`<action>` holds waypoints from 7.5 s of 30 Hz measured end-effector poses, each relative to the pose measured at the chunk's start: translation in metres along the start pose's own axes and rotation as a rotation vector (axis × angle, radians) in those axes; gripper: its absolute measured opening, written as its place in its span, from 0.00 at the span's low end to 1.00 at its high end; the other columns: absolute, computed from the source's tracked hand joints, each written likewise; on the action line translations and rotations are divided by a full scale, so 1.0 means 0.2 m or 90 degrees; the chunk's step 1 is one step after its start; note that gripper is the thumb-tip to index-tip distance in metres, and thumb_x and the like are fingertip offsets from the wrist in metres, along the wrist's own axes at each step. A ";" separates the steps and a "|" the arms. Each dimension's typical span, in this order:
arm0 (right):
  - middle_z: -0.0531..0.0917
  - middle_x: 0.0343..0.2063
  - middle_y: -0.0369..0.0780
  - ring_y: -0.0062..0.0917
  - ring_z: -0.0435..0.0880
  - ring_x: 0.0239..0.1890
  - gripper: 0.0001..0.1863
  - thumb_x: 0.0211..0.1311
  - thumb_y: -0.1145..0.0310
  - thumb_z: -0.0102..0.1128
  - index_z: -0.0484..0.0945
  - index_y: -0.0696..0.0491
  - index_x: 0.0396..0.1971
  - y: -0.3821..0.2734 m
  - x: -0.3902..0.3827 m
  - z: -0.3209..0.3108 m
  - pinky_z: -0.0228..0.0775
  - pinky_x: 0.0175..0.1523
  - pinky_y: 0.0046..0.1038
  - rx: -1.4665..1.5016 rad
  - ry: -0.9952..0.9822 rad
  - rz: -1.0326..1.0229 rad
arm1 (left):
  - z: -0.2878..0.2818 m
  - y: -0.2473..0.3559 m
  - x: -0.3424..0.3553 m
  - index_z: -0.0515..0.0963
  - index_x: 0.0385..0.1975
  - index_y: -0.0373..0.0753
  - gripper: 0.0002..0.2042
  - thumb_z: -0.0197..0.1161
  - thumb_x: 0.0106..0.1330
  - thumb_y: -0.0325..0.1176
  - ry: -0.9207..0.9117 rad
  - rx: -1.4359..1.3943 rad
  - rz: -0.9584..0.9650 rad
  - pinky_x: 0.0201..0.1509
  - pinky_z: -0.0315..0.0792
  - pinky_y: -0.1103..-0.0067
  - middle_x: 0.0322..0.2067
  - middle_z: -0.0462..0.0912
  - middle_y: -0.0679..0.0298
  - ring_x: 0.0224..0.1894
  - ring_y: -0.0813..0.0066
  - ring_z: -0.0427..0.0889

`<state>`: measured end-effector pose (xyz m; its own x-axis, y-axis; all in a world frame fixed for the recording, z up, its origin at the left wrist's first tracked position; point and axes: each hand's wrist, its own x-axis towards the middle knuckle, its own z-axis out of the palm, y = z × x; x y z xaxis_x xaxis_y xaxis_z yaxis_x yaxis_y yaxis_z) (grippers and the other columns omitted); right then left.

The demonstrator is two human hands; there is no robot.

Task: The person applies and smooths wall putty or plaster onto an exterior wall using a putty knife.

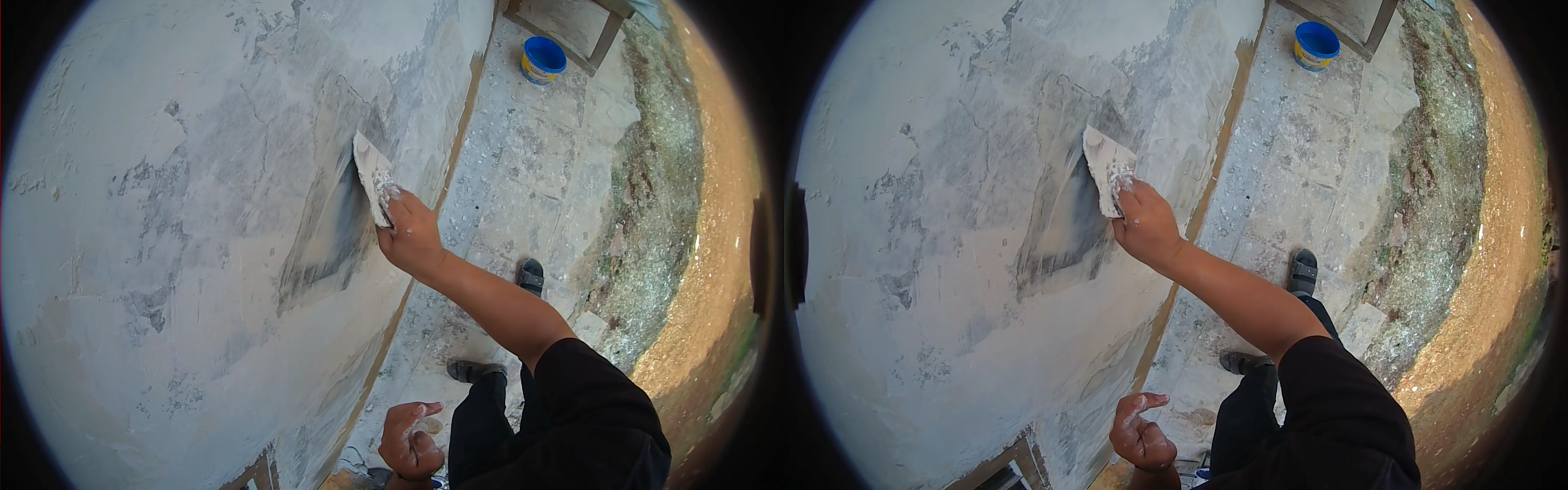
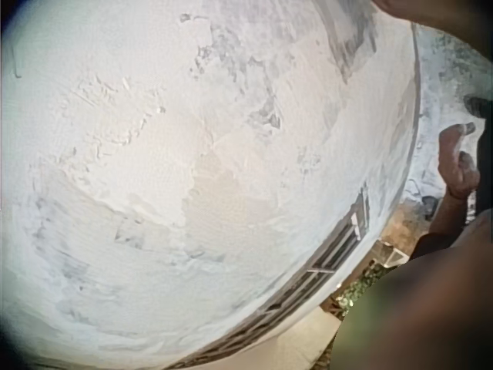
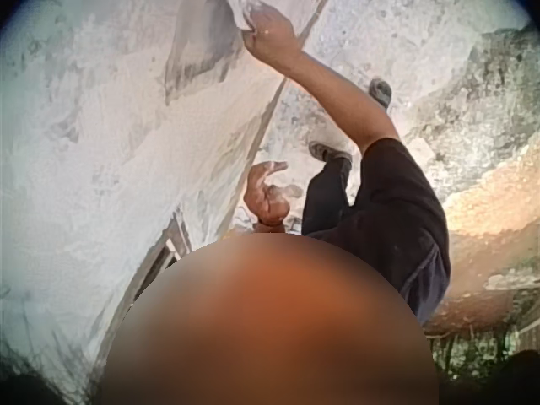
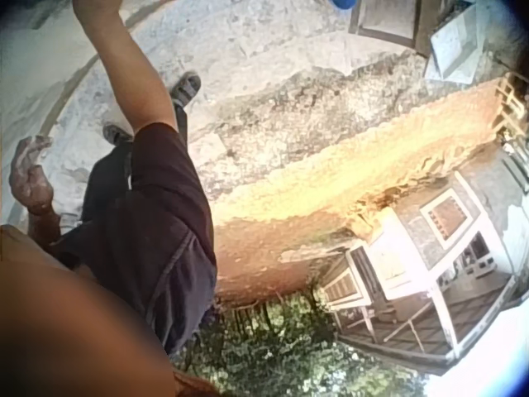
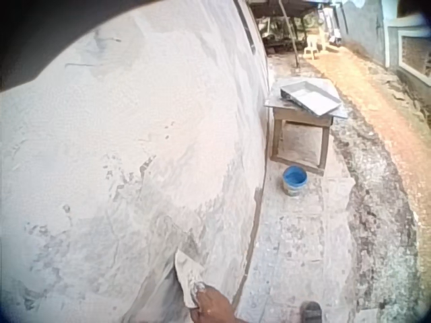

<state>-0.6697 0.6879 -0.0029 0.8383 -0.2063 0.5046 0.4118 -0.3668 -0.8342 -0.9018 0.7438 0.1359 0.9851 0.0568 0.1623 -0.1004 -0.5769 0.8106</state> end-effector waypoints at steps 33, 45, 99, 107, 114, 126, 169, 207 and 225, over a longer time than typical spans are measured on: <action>0.77 0.28 0.49 0.42 0.76 0.31 0.12 0.42 0.77 0.57 0.75 0.61 0.31 -0.90 -0.73 -0.06 0.71 0.38 0.33 0.087 -0.203 0.025 | -0.47 0.29 -0.53 0.69 0.43 0.26 0.28 0.39 0.34 0.19 0.103 -0.016 0.123 0.39 0.75 0.71 0.29 0.76 0.47 0.30 0.61 0.79; 0.78 0.40 0.42 0.28 0.79 0.42 0.15 0.57 0.77 0.51 0.70 0.62 0.46 -1.95 -0.73 -0.87 0.72 0.49 0.29 0.734 -0.338 0.591 | -1.20 0.68 -1.02 0.71 0.44 0.30 0.21 0.45 0.47 0.22 0.229 -0.041 0.138 0.41 0.67 0.77 0.36 0.80 0.53 0.36 0.69 0.78; 0.77 0.37 0.39 0.23 0.78 0.37 0.15 0.62 0.66 0.50 0.72 0.58 0.45 -0.80 2.04 -2.94 0.74 0.42 0.27 0.492 0.352 0.390 | 1.20 2.42 2.16 0.70 0.42 0.26 0.15 0.45 0.55 0.21 -0.260 -0.377 0.660 0.39 0.72 0.75 0.31 0.78 0.48 0.32 0.64 0.77; 0.77 0.37 0.40 0.24 0.78 0.35 0.17 0.60 0.65 0.53 0.71 0.59 0.45 -0.47 2.40 -3.29 0.73 0.41 0.27 0.431 0.456 0.382 | 1.73 2.74 2.50 0.70 0.41 0.25 0.13 0.45 0.57 0.22 -0.346 -0.400 0.690 0.38 0.72 0.73 0.31 0.78 0.47 0.32 0.62 0.77; 0.77 0.38 0.40 0.24 0.79 0.37 0.17 0.60 0.67 0.52 0.70 0.61 0.47 -0.08 2.70 -3.72 0.73 0.42 0.27 0.509 0.358 0.347 | 2.21 3.02 2.62 0.70 0.40 0.26 0.13 0.46 0.55 0.22 -0.307 -0.344 0.667 0.38 0.72 0.72 0.30 0.78 0.47 0.33 0.60 0.77; 0.78 0.38 0.39 0.20 0.78 0.38 0.15 0.61 0.70 0.53 0.71 0.61 0.46 0.40 3.20 -4.33 0.71 0.42 0.23 0.554 0.216 0.375 | 2.97 3.34 2.95 0.70 0.41 0.26 0.16 0.44 0.53 0.24 -0.252 -0.365 0.619 0.33 0.73 0.73 0.28 0.77 0.46 0.29 0.61 0.76; 0.79 0.36 0.42 0.25 0.80 0.36 0.13 0.62 0.72 0.49 0.72 0.63 0.43 4.55 6.95 -6.35 0.75 0.42 0.25 0.510 -0.252 0.729 | 7.15 4.44 5.59 0.73 0.39 0.27 0.12 0.48 0.59 0.25 0.208 -0.185 0.064 0.36 0.72 0.78 0.30 0.79 0.51 0.31 0.67 0.79; 0.73 0.28 0.52 0.49 0.72 0.34 0.16 0.39 0.79 0.56 0.70 0.64 0.34 7.90 10.53 -3.48 0.68 0.38 0.39 0.092 0.158 0.490 | 8.76 3.40 10.58 0.47 0.57 0.23 0.27 0.45 0.59 0.26 -0.147 0.036 -0.078 0.44 0.69 0.75 0.33 0.78 0.50 0.34 0.66 0.79; 0.75 0.24 0.49 0.38 0.75 0.27 0.22 0.30 0.77 0.60 0.72 0.67 0.33 7.95 10.61 -3.51 0.70 0.32 0.32 0.001 -0.122 0.245 | 8.68 3.29 10.84 0.49 0.56 0.21 0.28 0.38 0.52 0.26 -0.305 0.109 0.033 0.42 0.72 0.68 0.26 0.79 0.49 0.24 0.63 0.79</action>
<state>1.5132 -0.9695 -0.1019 0.9822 -0.1550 0.1063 0.0568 -0.2943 -0.9540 1.4112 -0.9276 0.0453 0.9368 -0.3325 -0.1090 -0.1660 -0.6964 0.6982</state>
